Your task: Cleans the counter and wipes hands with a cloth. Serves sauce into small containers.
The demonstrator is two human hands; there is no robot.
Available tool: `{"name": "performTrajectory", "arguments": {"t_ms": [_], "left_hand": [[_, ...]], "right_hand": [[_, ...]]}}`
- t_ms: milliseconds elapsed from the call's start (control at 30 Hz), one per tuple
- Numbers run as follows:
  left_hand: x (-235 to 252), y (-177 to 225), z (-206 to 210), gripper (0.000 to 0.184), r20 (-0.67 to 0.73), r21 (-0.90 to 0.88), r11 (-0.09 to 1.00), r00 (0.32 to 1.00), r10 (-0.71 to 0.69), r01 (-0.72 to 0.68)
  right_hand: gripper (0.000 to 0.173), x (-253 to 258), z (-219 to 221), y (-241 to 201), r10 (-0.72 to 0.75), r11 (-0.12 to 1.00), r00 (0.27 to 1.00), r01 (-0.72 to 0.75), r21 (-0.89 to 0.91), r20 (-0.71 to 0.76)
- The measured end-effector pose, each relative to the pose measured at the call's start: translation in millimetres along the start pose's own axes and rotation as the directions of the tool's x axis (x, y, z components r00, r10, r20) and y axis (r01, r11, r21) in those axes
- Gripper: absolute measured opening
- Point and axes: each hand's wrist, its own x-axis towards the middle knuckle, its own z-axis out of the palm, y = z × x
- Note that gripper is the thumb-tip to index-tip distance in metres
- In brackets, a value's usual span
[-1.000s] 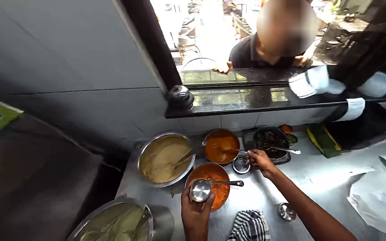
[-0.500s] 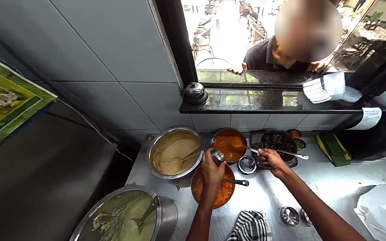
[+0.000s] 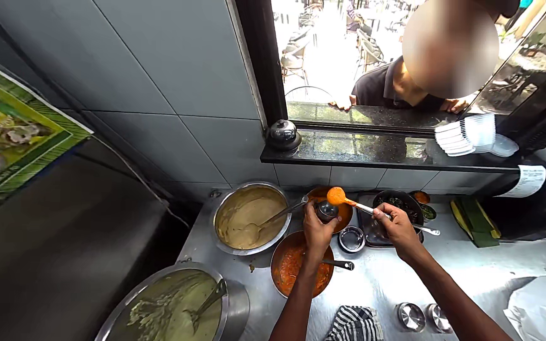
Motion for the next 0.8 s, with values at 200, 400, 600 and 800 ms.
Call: {"name": "performTrajectory", "arguments": {"t_ms": [200, 400, 600, 800], "left_hand": [[-1, 4, 3, 0.105, -0.071, -0.181, 0.983, 0.997, 0.009, -0.022], [-2, -2, 5, 0.107, -0.058, -0.387, 0.921, 0.998, 0.032, -0.052], [2, -1, 12, 0.111, -0.091, -0.481, 0.874, 0.995, 0.028, -0.069], [-1, 0, 15, 0.111, -0.127, -0.497, 0.865, 0.992, 0.003, -0.067]], "right_hand": [[0.018, 0, 7, 3, -0.251, 0.915, 0.968, 0.234, -0.329, -0.009], [0.030, -4, 9, 1, -0.538, 0.669, 0.843, 0.446, -0.595, 0.027], [0.030, -6, 12, 11, -0.694, 0.477, 0.717, 0.528, -0.703, 0.068], [0.031, -7, 15, 22, -0.700, 0.447, 0.709, 0.526, -0.723, 0.083]]}}
